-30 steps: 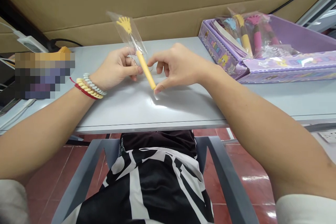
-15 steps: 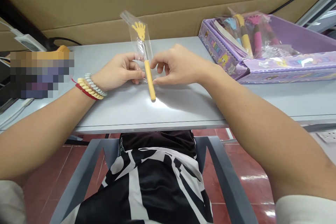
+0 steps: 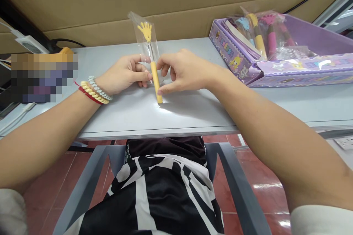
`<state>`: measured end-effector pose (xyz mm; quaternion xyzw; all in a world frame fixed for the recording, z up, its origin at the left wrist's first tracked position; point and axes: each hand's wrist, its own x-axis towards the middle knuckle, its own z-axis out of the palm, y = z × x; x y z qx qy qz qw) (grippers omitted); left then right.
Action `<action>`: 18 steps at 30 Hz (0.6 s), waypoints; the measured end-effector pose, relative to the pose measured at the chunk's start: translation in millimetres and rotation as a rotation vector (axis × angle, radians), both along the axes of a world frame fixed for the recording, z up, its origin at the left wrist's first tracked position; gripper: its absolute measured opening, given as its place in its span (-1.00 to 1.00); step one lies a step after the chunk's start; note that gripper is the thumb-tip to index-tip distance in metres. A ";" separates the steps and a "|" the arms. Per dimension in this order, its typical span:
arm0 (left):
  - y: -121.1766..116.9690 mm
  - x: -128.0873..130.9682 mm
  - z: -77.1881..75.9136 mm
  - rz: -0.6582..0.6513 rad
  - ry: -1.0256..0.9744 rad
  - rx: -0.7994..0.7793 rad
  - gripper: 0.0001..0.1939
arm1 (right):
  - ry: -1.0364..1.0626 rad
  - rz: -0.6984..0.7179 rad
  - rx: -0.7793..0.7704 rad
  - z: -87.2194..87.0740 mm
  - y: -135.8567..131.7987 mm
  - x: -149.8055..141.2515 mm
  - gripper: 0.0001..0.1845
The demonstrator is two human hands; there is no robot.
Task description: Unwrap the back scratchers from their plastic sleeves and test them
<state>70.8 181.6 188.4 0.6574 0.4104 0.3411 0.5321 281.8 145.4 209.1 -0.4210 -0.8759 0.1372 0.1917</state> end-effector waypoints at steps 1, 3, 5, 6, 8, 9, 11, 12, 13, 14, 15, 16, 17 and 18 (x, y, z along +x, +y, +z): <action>0.1 0.1 0.2 0.003 -0.010 -0.010 -0.53 | 0.003 0.013 -0.005 -0.7 -0.5 -1.1 -0.32; 0.6 0.6 0.4 0.001 -0.021 -0.032 -0.56 | 0.007 0.041 -0.023 -2.9 -0.8 -3.6 -0.17; 1.2 1.4 0.5 -0.009 -0.022 -0.041 -0.60 | 0.010 0.072 -0.046 -6.4 -0.1 -5.7 -0.08; 1.4 1.7 0.6 -0.020 -0.019 -0.041 -0.63 | 0.011 0.086 -0.051 -8.3 0.7 -6.4 -0.05; 1.6 2.2 1.0 -0.044 -0.011 -0.038 -0.66 | 0.002 0.112 -0.032 -12.2 3.0 -7.1 0.00; 1.5 2.2 1.3 -0.054 -0.006 -0.038 -0.68 | -0.007 0.126 -0.009 -13.8 4.2 -7.0 0.03; 1.5 1.6 1.8 -0.069 0.000 -0.034 -0.69 | -0.037 0.159 0.049 -15.9 6.5 -6.2 0.04; 1.7 1.1 1.9 -0.078 0.002 -0.030 -0.69 | -0.053 0.173 0.077 -16.5 7.5 -5.6 0.04; 2.0 0.5 1.8 -0.087 0.002 -0.025 -0.69 | -0.068 0.182 0.100 -16.8 8.2 -5.0 0.04; 2.5 -0.1 1.5 -0.096 -0.001 -0.018 -0.70 | -0.081 0.185 0.116 -16.9 8.7 -4.4 0.04; 3.0 -0.6 1.1 -0.103 -0.007 -0.013 -0.70 | -0.090 0.186 0.126 -17.0 9.2 -3.9 0.05; 3.6 -0.9 0.7 -0.104 -0.015 -0.010 -0.70 | -0.096 0.189 0.132 -17.0 9.5 -3.4 0.06; 4.1 -1.1 0.3 -0.105 -0.024 -0.010 -0.70 | -0.096 0.199 0.137 -17.2 9.7 -3.0 0.06; 4.5 -1.1 0.1 -0.104 -0.033 -0.013 -0.70 | -0.093 0.212 0.142 -17.4 9.9 -2.6 0.05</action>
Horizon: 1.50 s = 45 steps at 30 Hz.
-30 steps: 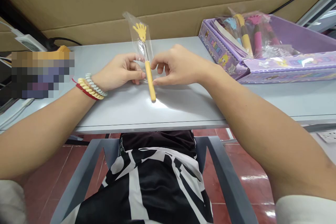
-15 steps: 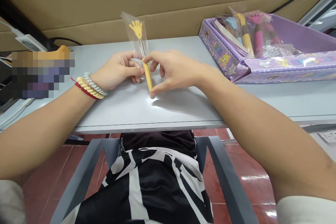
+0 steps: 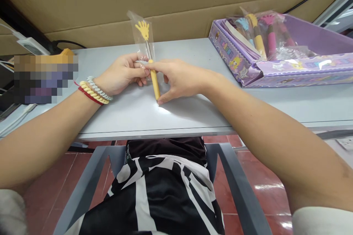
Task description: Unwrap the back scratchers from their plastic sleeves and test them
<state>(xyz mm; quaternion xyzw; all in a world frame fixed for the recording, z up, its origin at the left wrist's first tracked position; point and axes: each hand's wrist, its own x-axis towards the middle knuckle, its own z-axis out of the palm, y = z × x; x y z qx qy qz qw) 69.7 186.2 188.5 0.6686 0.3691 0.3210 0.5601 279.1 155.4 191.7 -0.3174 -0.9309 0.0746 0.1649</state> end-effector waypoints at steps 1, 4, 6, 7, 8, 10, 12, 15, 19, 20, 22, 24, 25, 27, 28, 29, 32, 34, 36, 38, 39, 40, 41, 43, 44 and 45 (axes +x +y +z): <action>0.2 0.1 -0.1 0.002 -0.012 -0.006 -0.70 | 0.006 0.015 0.006 -0.2 0.2 0.3 0.04; 0.0 0.9 0.3 0.003 -0.068 -0.026 -0.69 | 0.032 0.041 0.035 -0.9 0.8 0.9 0.01; -0.2 1.3 0.6 0.002 -0.109 -0.029 -0.68 | 0.051 0.048 0.058 -1.1 0.9 1.0 0.00; -0.2 1.3 0.6 0.003 -0.123 -0.028 -0.68 | 0.061 0.053 0.069 -1.2 0.7 0.9 -0.01; -0.1 1.1 0.5 0.003 -0.133 -0.026 -0.69 | 0.072 0.058 0.080 -1.1 0.5 0.8 -0.02; 0.5 0.6 -0.1 0.001 -0.139 -0.017 -0.69 | 0.100 0.061 0.096 -0.7 -0.3 0.7 -0.04; 1.3 -0.3 -1.0 -0.011 -0.135 0.001 -0.70 | 0.124 0.044 0.096 0.4 -1.4 0.6 -0.05; 2.3 -1.6 -2.4 -0.028 -0.107 0.050 -0.70 | 0.138 -0.005 0.077 3.6 -3.2 1.0 -0.02; 2.3 -2.8 -2.6 -0.009 -0.057 0.111 -0.73 | 0.171 -0.097 0.060 8.1 -5.5 1.0 0.00; 2.0 -3.0 -2.3 -0.002 -0.050 0.124 -0.73 | 0.184 -0.115 0.057 8.8 -6.0 0.8 0.00; 1.2 -3.1 -1.5 0.005 -0.036 0.144 -0.73 | 0.209 -0.138 0.047 9.8 -7.1 0.1 -0.03; 0.4 -3.3 -0.8 0.005 -0.020 0.150 -0.72 | 0.229 -0.158 0.033 10.4 -8.1 -0.7 -0.06; 0.3 -3.4 -0.6 0.005 -0.014 0.151 -0.72 | 0.237 -0.169 0.025 10.7 -8.6 -1.0 -0.06; 0.8 -3.7 -1.0 0.007 -0.008 0.153 -0.71 | 0.249 -0.187 0.016 11.3 -9.3 -1.3 -0.05; 1.5 -4.0 -1.5 0.009 -0.007 0.157 -0.71 | 0.252 -0.193 0.013 11.5 -9.5 -1.3 -0.03; 2.4 -4.4 -2.1 0.010 -0.008 0.163 -0.70 | 0.253 -0.196 0.010 11.6 -9.5 -1.2 -0.01; 5.0 -5.7 -3.6 0.009 -0.011 0.184 -0.65 | 0.231 -0.203 -0.001 11.1 -8.8 -0.8 0.07; 5.7 -6.4 -3.7 -0.002 -0.012 0.190 -0.62 | 0.219 -0.199 -0.002 10.2 -8.0 -0.5 0.11; 4.9 -6.4 -3.4 -0.024 -0.019 0.182 -0.63 | 0.229 -0.188 0.008 9.5 -7.3 -0.1 0.10; 2.8 -5.3 -3.2 -0.067 -0.024 0.164 -0.64 | 0.253 -0.196 0.019 9.6 -7.0 0.6 0.03; 1.5 -4.5 -3.2 -0.094 -0.022 0.157 -0.64 | 0.266 -0.211 0.021 10.0 -7.1 1.2 -0.01; 0.0 -3.5 -3.4 -0.121 -0.016 0.154 -0.63 | 0.278 -0.230 0.021 10.6 -7.2 1.8 -0.05; -1.3 -2.4 -3.6 -0.145 -0.008 0.157 -0.62 | 0.288 -0.247 0.019 11.3 -7.3 2.4 -0.09; -3.5 -0.8 -4.0 -0.180 0.012 0.180 -0.61 | 0.309 -0.260 0.007 12.4 -7.7 3.6 -0.17; -4.3 -0.4 -3.9 -0.190 0.022 0.196 -0.62 | 0.321 -0.254 -0.005 12.7 -7.8 4.0 -0.21; -4.7 -0.2 -3.7 -0.198 0.033 0.212 -0.64 | 0.334 -0.244 -0.020 12.7 -7.9 4.1 -0.24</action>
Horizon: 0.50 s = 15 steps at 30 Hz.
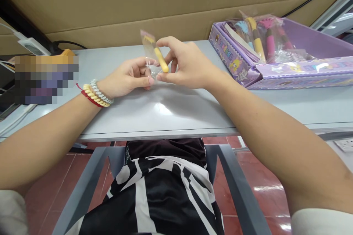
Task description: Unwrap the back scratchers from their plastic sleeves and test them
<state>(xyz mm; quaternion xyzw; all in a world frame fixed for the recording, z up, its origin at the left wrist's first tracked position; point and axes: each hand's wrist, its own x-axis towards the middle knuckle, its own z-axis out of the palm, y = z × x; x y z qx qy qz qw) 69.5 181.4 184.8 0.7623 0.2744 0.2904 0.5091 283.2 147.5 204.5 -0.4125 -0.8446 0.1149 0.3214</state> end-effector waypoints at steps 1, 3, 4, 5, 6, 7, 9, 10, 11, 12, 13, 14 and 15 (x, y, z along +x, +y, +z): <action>-0.3 -0.1 0.4 -0.005 0.011 0.015 -0.65 | 0.013 0.016 -0.017 -0.2 -0.1 0.0 -0.28; -0.7 -0.5 1.8 -0.010 0.028 0.033 -0.68 | 0.037 0.050 -0.058 -1.4 0.0 -0.4 -0.35; -1.0 -0.8 2.7 -0.012 0.034 0.036 -0.70 | 0.050 0.061 -0.077 -2.1 0.2 -0.6 -0.38; -1.4 -1.0 3.6 -0.014 0.039 0.035 -0.71 | 0.065 0.066 -0.096 -2.7 0.4 -0.8 -0.41; -2.0 -1.1 4.6 -0.015 0.042 0.030 -0.73 | 0.082 0.065 -0.115 -3.3 0.7 -0.7 -0.43; -2.6 -1.2 5.5 -0.016 0.043 0.022 -0.74 | 0.096 0.061 -0.139 -3.7 1.0 -0.4 -0.44; -3.7 -1.1 7.0 -0.016 0.042 -0.004 -0.77 | 0.112 0.064 -0.191 -3.9 1.5 0.9 -0.43; -4.0 -1.2 7.4 -0.012 0.039 -0.023 -0.78 | 0.113 0.078 -0.217 -3.8 1.9 1.8 -0.41; -4.0 -1.2 7.6 -0.004 0.033 -0.044 -0.78 | 0.114 0.100 -0.240 -3.8 2.3 2.8 -0.40; -3.8 -1.3 7.6 0.004 0.028 -0.067 -0.78 | 0.117 0.125 -0.258 -4.0 2.8 3.8 -0.38; -3.4 -1.3 7.5 0.011 0.022 -0.091 -0.78 | 0.123 0.147 -0.271 -4.4 3.6 4.6 -0.36; -2.9 -1.3 7.4 0.018 0.013 -0.117 -0.78 | 0.131 0.164 -0.279 -5.1 4.5 5.4 -0.35; -2.6 -1.3 7.4 0.023 0.004 -0.142 -0.79 | 0.139 0.175 -0.283 -6.2 5.7 5.9 -0.34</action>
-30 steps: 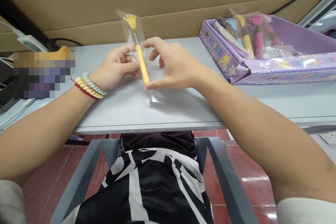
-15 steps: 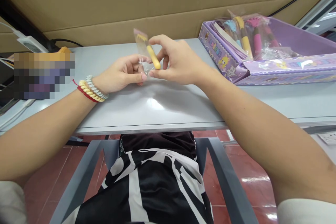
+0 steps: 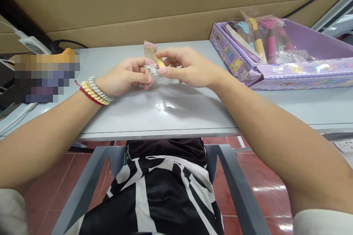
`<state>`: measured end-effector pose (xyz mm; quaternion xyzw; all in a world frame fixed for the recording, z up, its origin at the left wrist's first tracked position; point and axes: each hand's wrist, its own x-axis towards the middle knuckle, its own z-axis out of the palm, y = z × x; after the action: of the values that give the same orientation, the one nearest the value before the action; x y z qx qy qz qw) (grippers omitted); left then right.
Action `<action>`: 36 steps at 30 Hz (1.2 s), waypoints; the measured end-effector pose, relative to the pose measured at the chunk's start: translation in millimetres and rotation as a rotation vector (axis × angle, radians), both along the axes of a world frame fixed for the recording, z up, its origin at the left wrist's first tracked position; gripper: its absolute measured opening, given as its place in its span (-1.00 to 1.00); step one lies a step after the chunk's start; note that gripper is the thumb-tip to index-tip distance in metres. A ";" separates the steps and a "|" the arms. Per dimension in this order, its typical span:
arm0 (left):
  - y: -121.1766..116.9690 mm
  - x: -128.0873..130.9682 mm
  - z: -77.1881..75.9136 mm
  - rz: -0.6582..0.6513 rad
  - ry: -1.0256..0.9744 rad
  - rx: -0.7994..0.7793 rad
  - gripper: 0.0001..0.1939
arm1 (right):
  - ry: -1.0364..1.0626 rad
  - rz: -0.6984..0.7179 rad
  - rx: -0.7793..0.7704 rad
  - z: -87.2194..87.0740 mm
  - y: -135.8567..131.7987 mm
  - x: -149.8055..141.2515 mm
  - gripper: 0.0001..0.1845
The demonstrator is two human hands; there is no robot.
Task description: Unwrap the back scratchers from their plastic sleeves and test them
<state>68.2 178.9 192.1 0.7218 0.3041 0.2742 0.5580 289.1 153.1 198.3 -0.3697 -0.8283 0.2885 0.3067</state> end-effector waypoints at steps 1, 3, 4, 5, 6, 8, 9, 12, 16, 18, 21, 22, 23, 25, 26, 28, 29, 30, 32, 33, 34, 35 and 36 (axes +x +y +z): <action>0.2 0.1 0.2 0.005 -0.009 -0.025 -0.79 | 0.007 0.004 0.000 -1.2 1.2 0.3 -0.33; -0.4 0.7 1.1 0.016 -0.024 -0.068 -0.81 | 0.012 0.007 0.010 -3.6 3.7 0.6 -0.35; -1.1 1.1 1.9 0.022 -0.028 -0.084 -0.82 | 0.010 0.005 0.019 -4.6 4.7 0.6 -0.36; -1.9 1.5 2.7 0.024 -0.029 -0.097 -0.83 | 0.007 0.000 0.029 -5.2 5.5 0.6 -0.37; -2.7 1.8 3.4 0.024 -0.026 -0.106 -0.84 | 0.003 -0.008 0.038 -5.6 6.2 0.5 -0.37; -3.8 2.3 4.1 0.017 -0.012 -0.114 -0.86 | -0.004 -0.030 0.049 -5.6 7.0 0.6 -0.37; -3.9 2.3 4.1 0.013 -0.003 -0.112 -0.87 | -0.005 -0.042 0.050 -5.3 7.2 0.6 -0.37; -3.1 1.9 2.9 0.000 0.024 -0.087 -0.85 | -0.001 -0.077 0.048 -4.5 7.9 0.8 -0.39; -2.8 1.2 2.9 -0.015 0.049 -0.054 -0.82 | -0.001 -0.114 0.037 -3.5 9.2 0.9 -0.44; -3.7 1.1 4.0 -0.026 0.058 -0.049 -0.80 | -0.006 -0.121 0.019 -2.6 9.9 0.8 -0.44; -5.1 0.7 5.2 -0.046 0.059 -0.044 -0.79 | -0.010 -0.134 -0.029 0.0 9.5 -0.5 -0.41; -5.3 0.4 5.4 -0.054 0.059 -0.043 -0.79 | -0.011 -0.159 -0.055 1.0 9.0 -1.3 -0.39; -5.4 0.2 5.5 -0.061 0.059 -0.041 -0.80 | -0.010 -0.198 -0.085 2.0 8.4 -2.0 -0.35; -5.6 -0.2 5.6 -0.073 0.063 -0.035 -0.82 | -0.014 -0.268 -0.142 2.8 7.9 -3.1 -0.27; -5.7 -0.4 5.7 -0.080 0.068 -0.033 -0.83 | -0.017 -0.274 -0.160 2.6 8.1 -3.1 -0.26; -6.2 -0.4 6.2 -0.095 0.084 -0.030 -0.85 | -0.016 -0.200 -0.166 0.5 9.2 -2.5 -0.27; -6.7 -0.2 6.5 -0.101 0.095 -0.030 -0.85 | -0.013 -0.136 -0.158 -1.0 9.9 -2.0 -0.30; -7.1 0.0 6.9 -0.106 0.108 -0.029 -0.84 | -0.007 -0.075 -0.147 -2.5 10.3 -1.6 -0.32; -8.1 0.4 7.7 -0.114 0.131 -0.024 -0.84 | 0.015 0.000 -0.126 -4.8 10.3 -1.6 -0.36; -8.5 0.6 8.2 -0.120 0.136 -0.017 -0.84 | 0.028 0.010 -0.125 -5.4 9.8 -2.2 -0.36; -9.0 0.8 8.6 -0.128 0.139 -0.008 -0.85 | 0.041 0.006 -0.132 -5.7 9.2 -2.9 -0.35; -9.4 0.9 9.1 -0.136 0.142 0.003 -0.86 | 0.052 -0.005 -0.148 -5.6 8.4 -3.7 -0.34; -9.8 1.1 9.5 -0.141 0.145 0.015 -0.87 | 0.060 -0.017 -0.170 -5.5 7.8 -4.4 -0.32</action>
<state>69.3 169.1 201.7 0.7635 0.2901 0.1834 0.5470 284.7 160.9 192.9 -0.3927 -0.7881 0.3660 0.3013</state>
